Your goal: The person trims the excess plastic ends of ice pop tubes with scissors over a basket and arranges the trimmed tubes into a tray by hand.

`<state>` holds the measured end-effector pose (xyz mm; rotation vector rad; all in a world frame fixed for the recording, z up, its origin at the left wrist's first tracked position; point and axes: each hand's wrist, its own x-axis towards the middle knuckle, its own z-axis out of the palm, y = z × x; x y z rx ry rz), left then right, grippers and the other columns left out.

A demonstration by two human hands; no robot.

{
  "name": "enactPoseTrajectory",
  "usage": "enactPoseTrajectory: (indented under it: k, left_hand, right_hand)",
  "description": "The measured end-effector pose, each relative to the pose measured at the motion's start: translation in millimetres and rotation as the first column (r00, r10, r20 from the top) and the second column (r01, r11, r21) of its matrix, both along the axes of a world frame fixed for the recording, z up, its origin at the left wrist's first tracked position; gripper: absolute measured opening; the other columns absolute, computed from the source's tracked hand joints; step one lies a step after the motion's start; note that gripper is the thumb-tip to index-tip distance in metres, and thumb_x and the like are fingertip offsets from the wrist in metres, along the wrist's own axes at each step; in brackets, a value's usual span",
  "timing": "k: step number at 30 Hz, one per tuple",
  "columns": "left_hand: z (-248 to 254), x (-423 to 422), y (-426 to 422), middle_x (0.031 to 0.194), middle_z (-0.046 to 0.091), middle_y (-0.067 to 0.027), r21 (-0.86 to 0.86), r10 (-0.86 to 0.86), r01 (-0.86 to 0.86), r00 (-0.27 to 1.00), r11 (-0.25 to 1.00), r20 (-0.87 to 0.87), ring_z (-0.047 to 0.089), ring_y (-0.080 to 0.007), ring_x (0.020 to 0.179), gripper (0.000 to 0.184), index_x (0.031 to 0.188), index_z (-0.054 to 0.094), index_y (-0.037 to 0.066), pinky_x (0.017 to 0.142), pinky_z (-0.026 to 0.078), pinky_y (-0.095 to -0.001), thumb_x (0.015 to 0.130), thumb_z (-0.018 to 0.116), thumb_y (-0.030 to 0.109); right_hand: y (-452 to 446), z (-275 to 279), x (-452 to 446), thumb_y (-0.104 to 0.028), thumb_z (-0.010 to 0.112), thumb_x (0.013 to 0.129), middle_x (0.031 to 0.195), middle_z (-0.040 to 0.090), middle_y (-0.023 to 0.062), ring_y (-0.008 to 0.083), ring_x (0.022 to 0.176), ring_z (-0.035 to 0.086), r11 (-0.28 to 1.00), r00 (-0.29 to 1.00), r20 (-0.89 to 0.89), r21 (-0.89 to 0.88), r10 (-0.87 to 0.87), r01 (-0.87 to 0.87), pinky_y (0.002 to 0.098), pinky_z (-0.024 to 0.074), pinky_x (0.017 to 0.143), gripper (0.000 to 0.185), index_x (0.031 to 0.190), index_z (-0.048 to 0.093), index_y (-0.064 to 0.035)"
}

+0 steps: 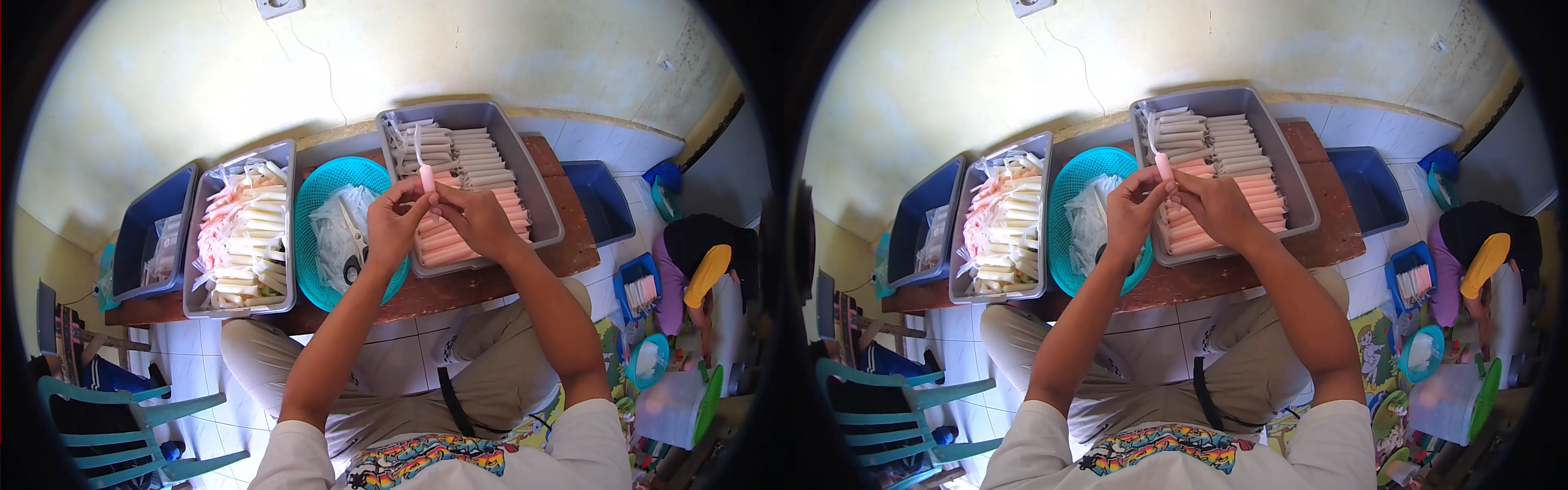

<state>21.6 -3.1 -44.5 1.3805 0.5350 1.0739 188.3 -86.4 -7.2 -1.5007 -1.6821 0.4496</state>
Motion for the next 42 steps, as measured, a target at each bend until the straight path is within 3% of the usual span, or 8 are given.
enactPoseTrajectory:
  k: [3,8,16,18,21,27,36,42]
  left_hand:
    - [7,-18,8,0.111,0.079,-0.0075,0.032,0.026,-0.026,1.000,0.999,0.011,0.074,-0.0130,0.101,0.028,0.127,0.075,-0.002,0.092,0.059,-0.0297,0.100,0.079,0.006]
    - [15,-54,18,0.114,0.079,-0.0090,0.116,0.096,-0.089,0.994,0.989,-0.054,0.075,-0.0150,0.103,0.025,0.125,0.075,-0.003,0.095,0.059,-0.0305,0.101,0.078,0.003]
    - [29,-114,27,0.112,0.076,-0.0106,0.364,0.224,-0.115,0.935,0.924,-0.275,0.079,-0.0185,0.095,0.029,0.122,0.079,0.003,0.085,0.067,-0.0316,0.094,0.083,0.000]
    - [29,-124,25,0.112,0.075,-0.0102,0.424,0.240,-0.081,0.911,0.902,-0.337,0.078,-0.0180,0.096,0.030,0.122,0.080,0.003,0.086,0.067,-0.0319,0.093,0.084,0.000]
    - [26,-135,23,0.109,0.076,-0.0097,0.481,0.273,-0.073,0.892,0.874,-0.360,0.078,-0.0168,0.094,0.031,0.122,0.081,0.004,0.084,0.066,-0.0307,0.091,0.085,0.001]
    - [26,-149,27,0.105,0.079,-0.0102,0.531,0.326,-0.070,0.854,0.844,-0.406,0.079,-0.0168,0.090,0.033,0.122,0.082,0.005,0.079,0.063,-0.0305,0.089,0.087,0.004]
    - [26,-156,29,0.103,0.080,-0.0121,0.552,0.376,-0.116,0.842,0.826,-0.385,0.077,-0.0231,0.082,0.035,0.120,0.082,0.006,0.073,0.062,-0.0343,0.086,0.090,0.006]
    - [36,-159,29,0.109,0.081,-0.0128,0.559,0.402,-0.090,0.789,0.824,-0.465,0.078,-0.0220,0.090,0.036,0.122,0.082,0.005,0.079,0.062,-0.0333,0.087,0.089,0.007]
  right_hand:
    - [9,9,-16,-0.017,0.074,0.101,0.093,0.079,0.0176,0.0331,0.084,0.079,1.000,0.999,0.052,0.016,0.008,-0.009,0.0416,0.0586,0.076,0.035,0.135,0.072,-0.0086]
    - [31,11,-38,-0.007,0.066,0.103,0.093,0.081,0.0154,0.0254,0.086,0.082,0.994,0.985,-0.136,0.045,0.106,-0.101,0.0361,0.0608,0.075,0.027,0.129,0.073,-0.0036]
    - [51,25,-71,-0.019,0.067,0.107,0.101,0.082,0.0162,0.0207,0.092,0.081,0.997,0.949,-0.306,0.047,0.079,-0.068,0.0327,0.0613,0.079,0.030,0.129,0.074,0.0000]
    - [55,20,-75,-0.017,0.070,0.108,0.105,0.081,0.0097,0.0111,0.095,0.075,0.991,0.946,-0.295,0.048,0.136,-0.127,0.0276,0.0602,0.082,0.034,0.133,0.072,0.0048]
    - [59,22,-79,-0.019,0.075,0.105,0.108,0.080,0.0085,0.0102,0.093,0.073,0.992,0.956,-0.277,-0.050,0.100,-0.118,0.0274,0.0589,0.084,0.034,0.128,0.075,0.0052]
    - [81,7,-77,-0.027,0.079,0.101,0.094,0.080,0.0055,0.0093,0.083,0.070,0.973,0.887,-0.456,-0.167,0.069,-0.162,0.0279,0.0548,0.075,0.030,0.110,0.081,0.0021]
    - [91,6,-85,-0.024,0.081,0.100,0.085,0.071,-0.0019,0.0044,0.074,0.056,0.971,0.818,-0.573,-0.214,-0.040,-0.103,0.0239,0.0443,0.065,0.022,0.106,0.083,-0.0029]
    - [87,14,-81,-0.025,0.082,0.099,0.089,0.075,-0.0017,0.0043,0.077,0.058,0.963,0.776,-0.620,-0.261,-0.115,-0.066,0.0235,0.0448,0.066,0.024,0.106,0.082,-0.0018]
